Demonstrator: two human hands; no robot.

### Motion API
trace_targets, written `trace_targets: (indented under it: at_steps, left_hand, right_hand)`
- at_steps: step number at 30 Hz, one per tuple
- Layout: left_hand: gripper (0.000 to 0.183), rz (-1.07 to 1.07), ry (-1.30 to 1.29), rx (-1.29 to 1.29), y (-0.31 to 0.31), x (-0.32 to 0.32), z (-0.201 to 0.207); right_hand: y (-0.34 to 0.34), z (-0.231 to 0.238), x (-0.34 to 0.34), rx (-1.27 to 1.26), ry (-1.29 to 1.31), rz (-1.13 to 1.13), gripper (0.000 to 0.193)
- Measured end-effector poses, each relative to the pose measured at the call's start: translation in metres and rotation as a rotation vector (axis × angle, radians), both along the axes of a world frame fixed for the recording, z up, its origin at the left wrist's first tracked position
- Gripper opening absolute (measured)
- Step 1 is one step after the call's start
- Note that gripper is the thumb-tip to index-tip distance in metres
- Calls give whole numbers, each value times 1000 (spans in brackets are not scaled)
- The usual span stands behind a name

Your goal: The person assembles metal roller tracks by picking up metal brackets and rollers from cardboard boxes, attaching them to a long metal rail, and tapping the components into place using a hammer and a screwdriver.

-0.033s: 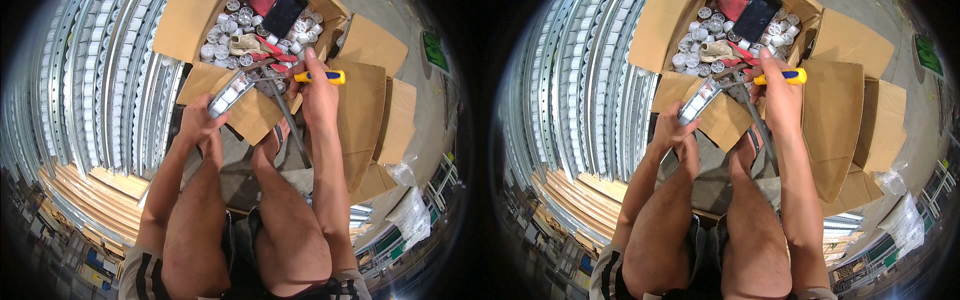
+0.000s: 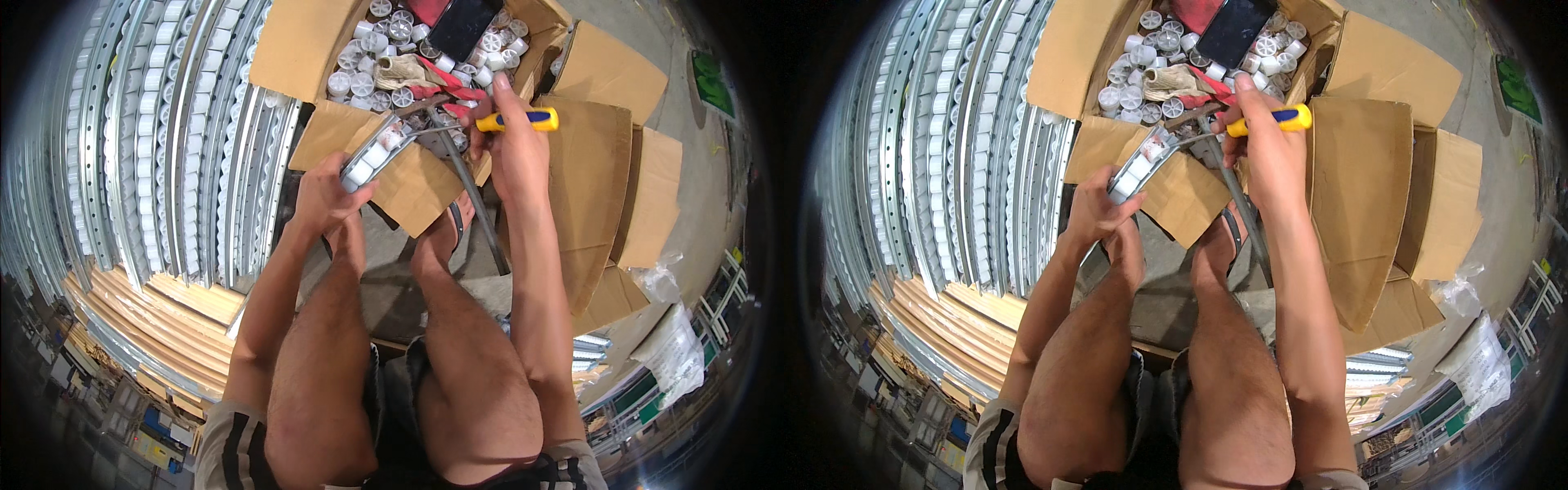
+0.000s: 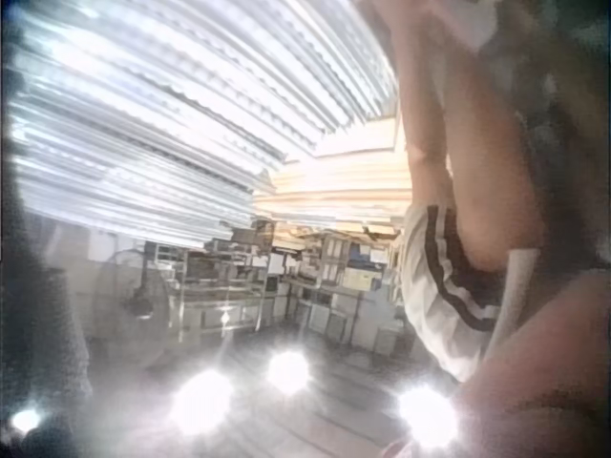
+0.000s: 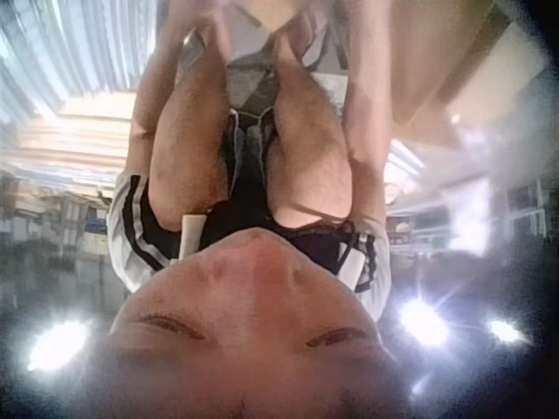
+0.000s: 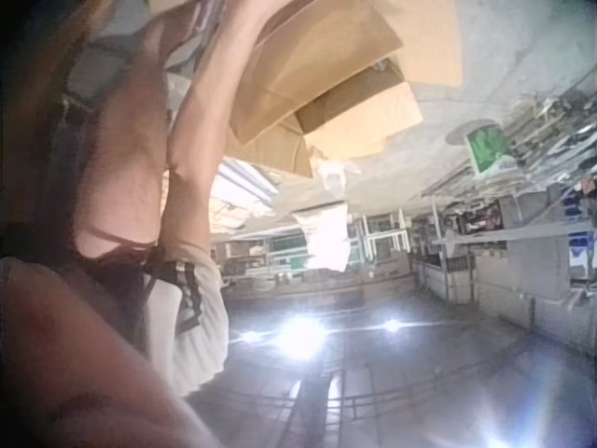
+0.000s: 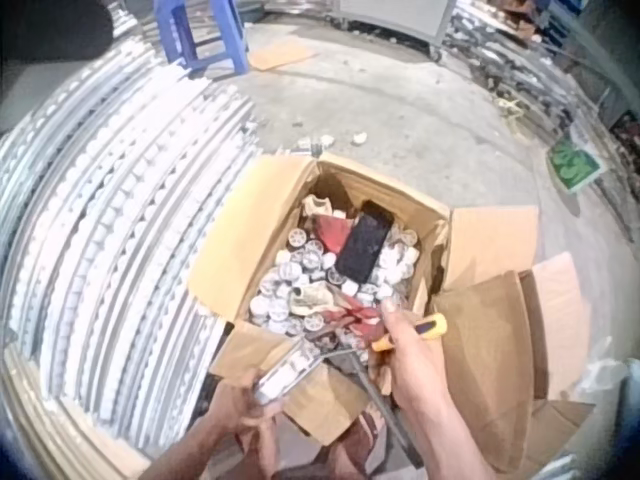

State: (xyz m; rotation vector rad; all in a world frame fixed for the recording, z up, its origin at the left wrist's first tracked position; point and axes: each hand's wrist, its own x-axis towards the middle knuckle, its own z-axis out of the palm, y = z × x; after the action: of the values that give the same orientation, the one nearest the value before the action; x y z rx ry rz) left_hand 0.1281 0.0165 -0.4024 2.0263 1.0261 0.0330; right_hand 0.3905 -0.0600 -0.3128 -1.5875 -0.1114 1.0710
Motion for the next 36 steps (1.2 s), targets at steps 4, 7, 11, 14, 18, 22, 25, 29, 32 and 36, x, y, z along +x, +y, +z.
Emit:
trace_targets:
  at_steps: [4,7,11,14,18,22,25,29,32,36]
  left_hand:
    - [46,21,46,51,-8,6,5]
    - [50,6,25,114,-14,7,2]
    - [56,-15,54,87,-17,4,-4]
    - [59,-12,53,126,-17,2,-8]
    - [56,2,87,152,-15,3,-9]
    - [55,27,109,109,-16,5,-6]
    - [58,-1,102,118,-13,5,-9]
    - [59,-46,31,127,-13,-2,-13]
    - [58,-34,121,129,-14,2,-10]
    - [54,-16,100,96,-13,8,0]
  right_hand:
    - [29,-25,18,-107,159,-106,51]
    - [48,-39,17,-212,200,49,52]
    - [52,-4,0,-128,-154,204,58]
    - [50,27,-18,-23,-439,456,55]
    - [42,65,-14,-61,-416,442,55]
    - [31,67,-6,-237,-528,529,55]
    - [24,30,-18,-280,-541,641,44]
    - [27,-6,-50,-518,-806,835,52]
    - [31,-10,-67,-604,-785,934,52]
    - [25,-17,-61,-564,-847,955,46]
